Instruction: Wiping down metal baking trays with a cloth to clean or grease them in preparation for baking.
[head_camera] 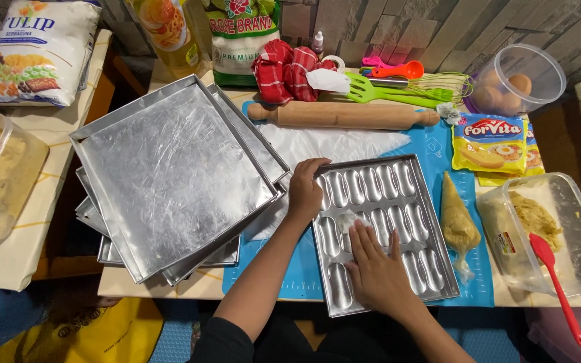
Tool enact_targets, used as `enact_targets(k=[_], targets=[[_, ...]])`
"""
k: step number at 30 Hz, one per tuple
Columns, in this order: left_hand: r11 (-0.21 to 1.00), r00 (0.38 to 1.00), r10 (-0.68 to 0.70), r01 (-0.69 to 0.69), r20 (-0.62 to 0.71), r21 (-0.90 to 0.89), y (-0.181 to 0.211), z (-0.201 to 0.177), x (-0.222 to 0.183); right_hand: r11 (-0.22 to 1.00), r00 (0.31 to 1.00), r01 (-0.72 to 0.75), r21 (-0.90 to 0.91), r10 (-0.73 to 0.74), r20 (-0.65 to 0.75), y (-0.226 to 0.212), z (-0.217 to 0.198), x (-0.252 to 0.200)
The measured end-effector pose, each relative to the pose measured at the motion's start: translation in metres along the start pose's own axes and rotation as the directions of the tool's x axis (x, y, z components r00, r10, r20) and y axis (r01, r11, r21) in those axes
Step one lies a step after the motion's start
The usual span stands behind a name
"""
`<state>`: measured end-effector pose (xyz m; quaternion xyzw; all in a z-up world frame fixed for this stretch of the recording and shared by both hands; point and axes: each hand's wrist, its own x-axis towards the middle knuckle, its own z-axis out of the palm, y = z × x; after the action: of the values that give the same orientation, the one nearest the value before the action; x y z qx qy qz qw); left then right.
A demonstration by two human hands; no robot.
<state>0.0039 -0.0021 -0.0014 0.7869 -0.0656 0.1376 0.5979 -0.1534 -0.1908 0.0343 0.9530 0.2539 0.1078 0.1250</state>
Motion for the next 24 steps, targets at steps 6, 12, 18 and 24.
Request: enact_targets(k=[6, 12, 18, 24], targets=[[1.0, 1.0, 0.016, -0.016, -0.007, 0.001, -0.001, 0.001, 0.0, 0.997, 1.0, -0.019, 0.074, 0.021, -0.019, 0.003, 0.017, 0.014], [1.0, 1.0, -0.013, 0.013, -0.005, -0.005, 0.0, 0.0, 0.001, 0.878, 0.99, -0.141, 0.457, 0.112, 0.09, 0.002, -0.042, 0.035], [1.0, 1.0, -0.031, 0.031, 0.002, 0.002, 0.002, -0.001, 0.001, 0.925, 0.995, 0.023, 0.379, -0.058, 0.083, -0.007, 0.004, 0.027], [0.999, 0.999, -0.05, 0.05, 0.006, -0.018, 0.001, -0.002, 0.001, 0.845, 0.996, 0.047, 0.533, 0.004, -0.095, 0.004, -0.009, 0.0]])
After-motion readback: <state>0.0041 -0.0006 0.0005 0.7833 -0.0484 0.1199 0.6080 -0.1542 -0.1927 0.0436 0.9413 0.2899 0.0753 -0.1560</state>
